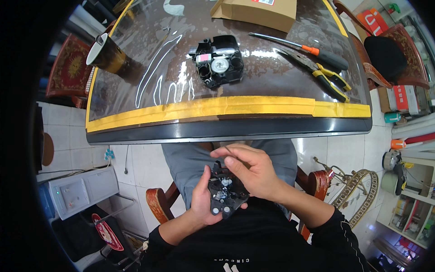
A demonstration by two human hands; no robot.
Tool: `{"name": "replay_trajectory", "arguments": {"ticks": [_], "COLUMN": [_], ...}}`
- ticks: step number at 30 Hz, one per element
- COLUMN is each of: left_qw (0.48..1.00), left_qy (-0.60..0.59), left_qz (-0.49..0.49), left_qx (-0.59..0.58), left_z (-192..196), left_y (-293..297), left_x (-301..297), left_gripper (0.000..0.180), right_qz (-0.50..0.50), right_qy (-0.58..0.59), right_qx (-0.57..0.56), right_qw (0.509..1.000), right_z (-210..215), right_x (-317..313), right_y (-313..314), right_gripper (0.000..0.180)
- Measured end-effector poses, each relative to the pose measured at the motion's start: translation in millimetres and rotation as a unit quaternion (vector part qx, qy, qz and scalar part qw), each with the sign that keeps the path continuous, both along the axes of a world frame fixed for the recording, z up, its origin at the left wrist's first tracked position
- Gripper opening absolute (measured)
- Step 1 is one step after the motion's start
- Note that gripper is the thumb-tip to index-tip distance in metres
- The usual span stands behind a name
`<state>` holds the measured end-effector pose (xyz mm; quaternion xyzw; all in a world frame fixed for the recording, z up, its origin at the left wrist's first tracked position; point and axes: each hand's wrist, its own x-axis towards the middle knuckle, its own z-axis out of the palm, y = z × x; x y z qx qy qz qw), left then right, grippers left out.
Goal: The person assembles a small black electronic device by hand, using a screwdriver to tighten screws and aligning internal components. They repeatedly check fit and orientation before securing the casing.
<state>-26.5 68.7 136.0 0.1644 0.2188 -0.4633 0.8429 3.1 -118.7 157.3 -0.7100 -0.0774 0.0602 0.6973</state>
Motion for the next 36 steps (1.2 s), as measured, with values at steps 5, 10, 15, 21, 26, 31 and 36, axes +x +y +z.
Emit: {"name": "replay_trajectory", "arguments": {"ticks": [5,10,15,21,26,31,36], "left_qw": [0.988,0.951,0.936,0.927,0.923,0.912,0.907], "left_qy": [-0.079,-0.207,-0.135,-0.165,-0.179,-0.228,-0.264], "left_qz": [0.122,0.212,0.324,0.336,0.339,0.340,0.326], "left_qx": [-0.041,0.084,0.032,-0.005,-0.028,-0.009,0.035], "left_z": [-5,-6,3,23,30,25,18], "left_y": [5,1,0,-1,-15,-24,-28], "left_x": [-1,-5,4,13,8,-2,-3], "left_gripper": [0.079,0.075,0.071,0.060,0.057,0.058,0.059], "right_qz": [-0.066,0.093,0.107,0.083,0.050,0.067,0.055], "right_qy": [-0.139,-0.052,0.017,-0.017,-0.064,-0.043,-0.048], "right_qx": [-0.205,-0.261,-0.130,-0.074,-0.004,0.036,0.037], "right_qw": [0.967,0.960,0.986,0.994,0.997,0.996,0.997], "right_z": [23,40,22,-3,-14,-25,-40], "right_x": [-16,-54,-73,-64,-64,-69,-71], "right_y": [-11,-7,14,19,25,19,17], "right_gripper": [0.014,0.007,0.012,0.016,0.017,0.025,0.027]}}
